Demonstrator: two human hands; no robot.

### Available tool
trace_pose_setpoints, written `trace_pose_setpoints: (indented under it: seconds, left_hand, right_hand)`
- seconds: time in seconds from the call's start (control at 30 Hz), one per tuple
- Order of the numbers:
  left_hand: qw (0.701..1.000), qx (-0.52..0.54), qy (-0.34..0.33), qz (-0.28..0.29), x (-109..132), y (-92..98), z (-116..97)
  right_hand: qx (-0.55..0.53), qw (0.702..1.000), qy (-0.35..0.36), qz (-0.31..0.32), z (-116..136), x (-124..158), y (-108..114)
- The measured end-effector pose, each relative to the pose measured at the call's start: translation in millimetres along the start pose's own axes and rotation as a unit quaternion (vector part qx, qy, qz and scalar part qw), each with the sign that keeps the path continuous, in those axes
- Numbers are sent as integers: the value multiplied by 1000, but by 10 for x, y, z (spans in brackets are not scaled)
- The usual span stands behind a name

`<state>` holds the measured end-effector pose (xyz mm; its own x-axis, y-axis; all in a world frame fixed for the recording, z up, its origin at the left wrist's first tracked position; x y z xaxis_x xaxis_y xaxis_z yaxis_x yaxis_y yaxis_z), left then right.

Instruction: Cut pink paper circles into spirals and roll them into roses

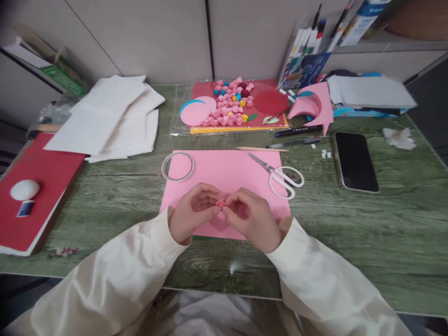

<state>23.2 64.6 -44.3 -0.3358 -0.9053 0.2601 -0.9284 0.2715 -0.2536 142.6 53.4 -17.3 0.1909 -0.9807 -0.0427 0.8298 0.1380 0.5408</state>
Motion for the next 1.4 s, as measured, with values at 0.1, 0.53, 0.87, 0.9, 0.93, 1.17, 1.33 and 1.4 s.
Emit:
trace_pose_setpoints:
  seconds: [0.1, 0.53, 0.87, 0.9, 0.93, 1.17, 1.33, 1.4]
  left_hand:
    - [998, 38, 39, -15, -13, 23, 85]
    - [995, 94, 40, -10, 4, 12, 71]
    - [997, 78, 11, 18, 6, -24, 9]
    - [996, 82, 18, 18, 0, -24, 33]
    - [996, 87, 24, 17, -6, -22, 58]
    - [995, 91, 27, -24, -20, 34, 133]
    - [997, 75, 19, -32, -10, 55, 104]
    - [997, 64, 24, -35, -5, 49, 101]
  right_hand:
    - [19, 1000, 5, -10, 20, 3, 14]
    - [-95, 995, 7, -8, -28, 41, 5]
    - [-97, 994, 35, 21, 91, 52, -22]
    - [-92, 995, 28, 17, 74, 48, -26]
    - [-88, 996, 20, 14, 55, 44, -30]
    - [-85, 996, -14, 7, -30, 21, -48]
    - [-94, 995, -16, -1, -52, 15, -36]
    - [-112, 993, -21, 16, -67, 15, -63]
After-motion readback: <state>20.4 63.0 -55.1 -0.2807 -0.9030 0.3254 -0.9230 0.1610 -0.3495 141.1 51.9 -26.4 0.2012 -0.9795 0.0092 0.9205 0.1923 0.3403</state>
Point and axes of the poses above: each hand's wrist, its own x-axis away from the middle knuckle, its own y-axis out of the back of the hand, z = x × y, the point moved 7 cm from there along -x, towards the middle knuckle, and after that the axes turned 1 degree about x, right-handed, at the moved point
